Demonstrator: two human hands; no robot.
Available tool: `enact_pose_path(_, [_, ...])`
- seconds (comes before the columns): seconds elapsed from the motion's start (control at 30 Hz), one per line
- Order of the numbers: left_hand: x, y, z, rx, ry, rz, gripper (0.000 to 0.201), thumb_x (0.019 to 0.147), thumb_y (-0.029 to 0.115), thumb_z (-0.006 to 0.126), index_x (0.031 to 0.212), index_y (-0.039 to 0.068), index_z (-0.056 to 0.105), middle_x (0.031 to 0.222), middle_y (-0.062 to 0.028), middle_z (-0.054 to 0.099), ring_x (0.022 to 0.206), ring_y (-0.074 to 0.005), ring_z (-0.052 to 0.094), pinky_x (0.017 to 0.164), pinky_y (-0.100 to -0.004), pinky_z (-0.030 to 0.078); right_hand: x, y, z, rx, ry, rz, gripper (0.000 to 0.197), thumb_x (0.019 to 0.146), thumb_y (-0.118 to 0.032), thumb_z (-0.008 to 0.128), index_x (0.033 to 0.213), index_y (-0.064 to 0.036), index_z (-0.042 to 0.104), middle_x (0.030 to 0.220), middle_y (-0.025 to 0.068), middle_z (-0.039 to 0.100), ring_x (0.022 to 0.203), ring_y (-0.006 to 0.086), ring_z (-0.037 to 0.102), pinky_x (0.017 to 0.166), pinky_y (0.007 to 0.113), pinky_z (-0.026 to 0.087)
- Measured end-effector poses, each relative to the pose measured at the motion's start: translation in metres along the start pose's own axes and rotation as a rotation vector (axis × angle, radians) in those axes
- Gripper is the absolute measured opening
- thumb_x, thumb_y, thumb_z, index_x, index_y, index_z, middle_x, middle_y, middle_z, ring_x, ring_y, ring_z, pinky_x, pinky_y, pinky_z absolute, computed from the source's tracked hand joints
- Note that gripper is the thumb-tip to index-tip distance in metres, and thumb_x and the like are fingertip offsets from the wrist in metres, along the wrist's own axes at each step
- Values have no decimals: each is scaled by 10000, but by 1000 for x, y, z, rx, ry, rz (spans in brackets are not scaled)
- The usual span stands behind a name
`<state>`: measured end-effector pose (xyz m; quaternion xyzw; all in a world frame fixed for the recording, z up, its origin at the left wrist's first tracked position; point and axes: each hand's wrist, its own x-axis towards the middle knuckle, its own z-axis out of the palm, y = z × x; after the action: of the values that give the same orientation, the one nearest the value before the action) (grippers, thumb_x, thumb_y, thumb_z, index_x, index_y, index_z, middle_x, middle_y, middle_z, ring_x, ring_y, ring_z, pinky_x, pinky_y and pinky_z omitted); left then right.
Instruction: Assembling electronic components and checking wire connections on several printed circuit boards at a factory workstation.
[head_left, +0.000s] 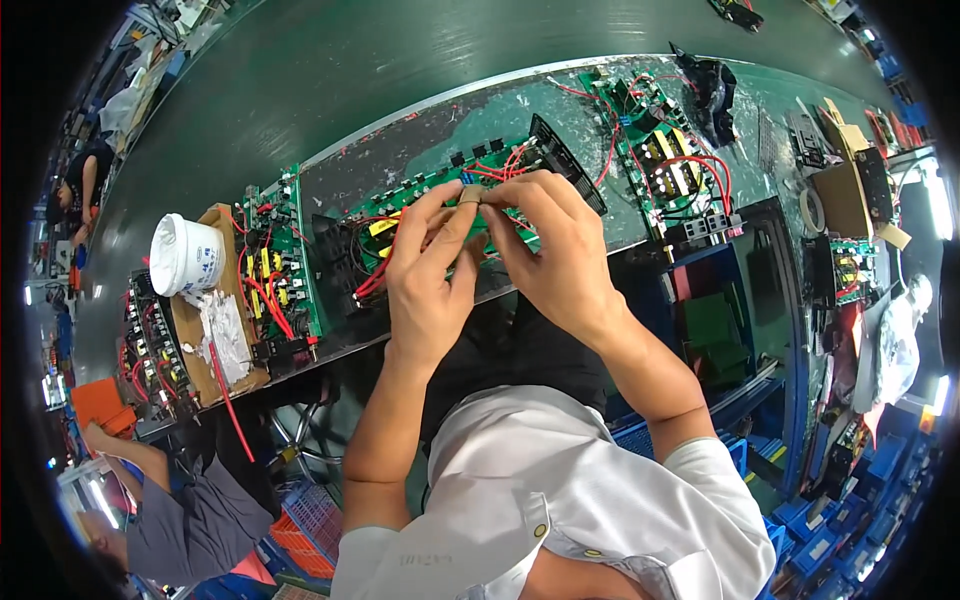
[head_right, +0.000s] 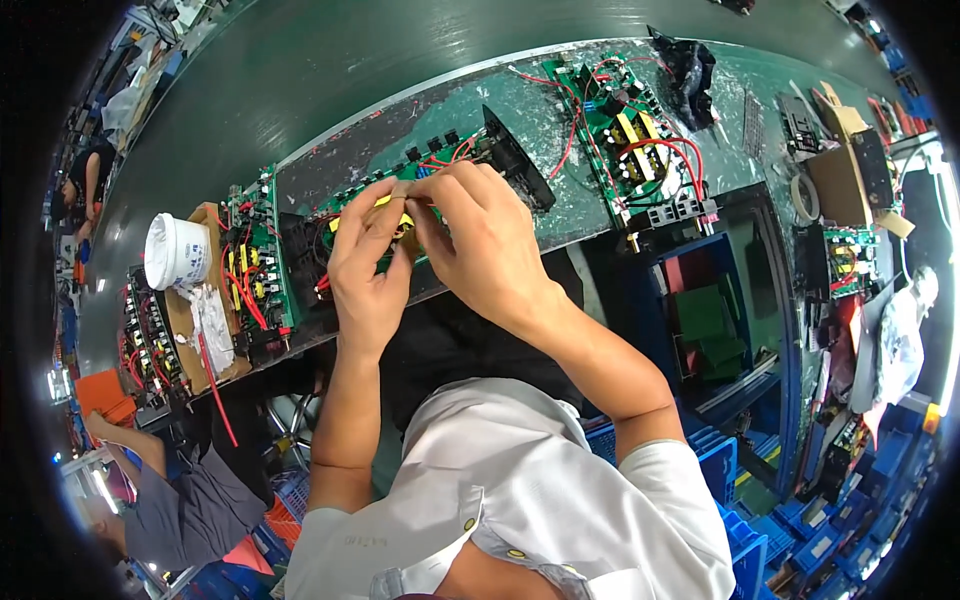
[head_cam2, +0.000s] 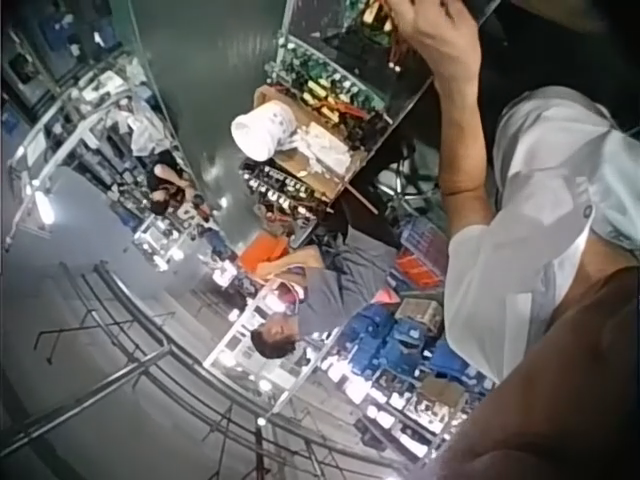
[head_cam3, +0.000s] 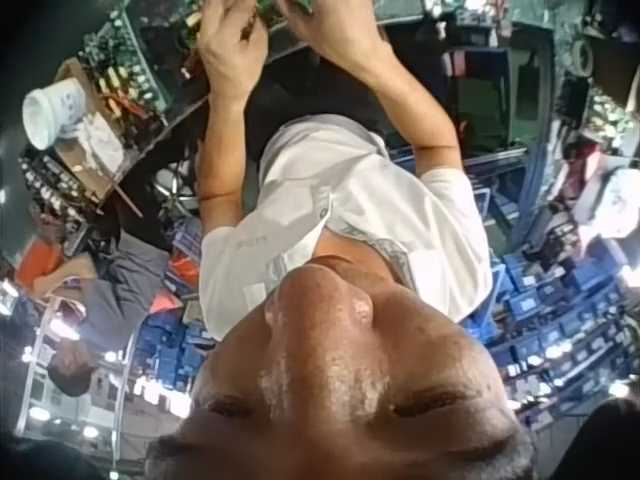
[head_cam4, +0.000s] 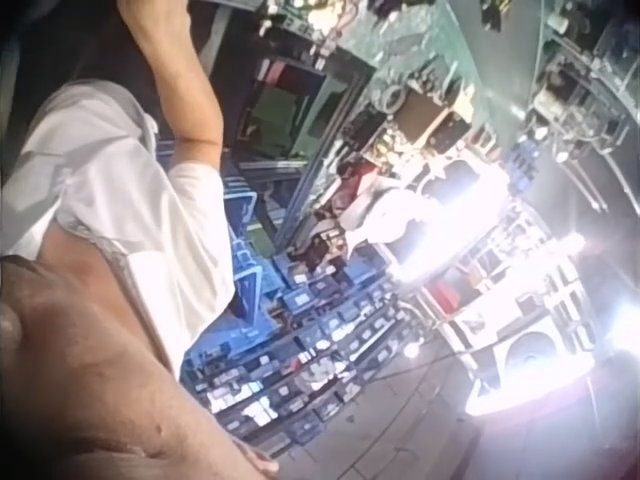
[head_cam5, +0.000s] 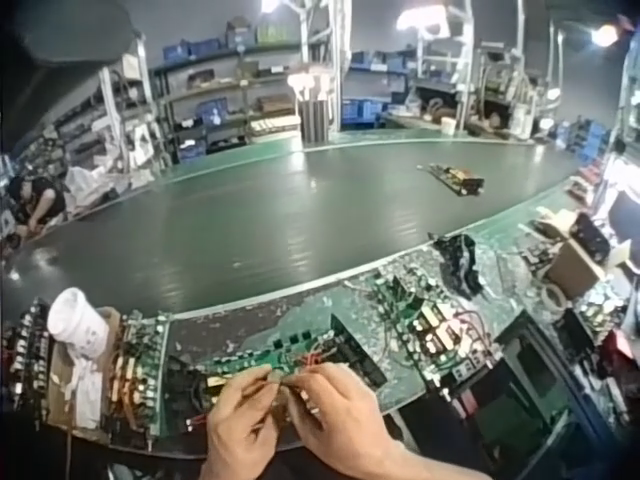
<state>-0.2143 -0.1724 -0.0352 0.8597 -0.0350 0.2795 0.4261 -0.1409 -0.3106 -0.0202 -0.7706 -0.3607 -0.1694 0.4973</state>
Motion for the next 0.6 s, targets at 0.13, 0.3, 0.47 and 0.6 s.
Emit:
enact_pose_path(0.13, [-1, 3, 5, 184, 10, 52, 477, 787, -98, 672, 1247, 27, 652, 1318, -170, 545, 973, -287, 662, 822, -371, 554, -3, -1, 3, -101, 41, -37, 234, 750, 54, 733, 949, -21, 634, 883, 115, 644, 780, 310, 622, 667, 382, 504])
enact_pose_path(0.3, [-3, -3, 6, 231, -5, 89, 522, 776, -82, 680, 1279, 53, 640, 1335, -174, 543, 983, -299, 653, 830, -380, 545, -3, 1, 4, -170, 21, -19, 229, 713, 31, 724, 900, -34, 609, 835, 101, 613, 739, 300, 582, 640, 392, 485])
enact_pose_path(0.47, [-4, -4, 6, 258, -1, 95, 548, 758, -78, 692, 1283, 70, 644, 1357, -171, 539, 982, -305, 651, 831, -384, 546, -3, -1, 5, -111, 30, -39, 237, 701, 42, 710, 899, -33, 606, 826, 97, 602, 739, 299, 570, 640, 392, 481])
enact_pose_path(0.6, [0, 1, 5, 179, 6, 33, 514, 759, -67, 710, 1255, 56, 657, 1343, -168, 552, 981, -306, 653, 831, -395, 548, -4, 1, 7, -80, 39, -50, 213, 737, 43, 708, 920, -21, 618, 841, 103, 612, 742, 294, 592, 653, 372, 490])
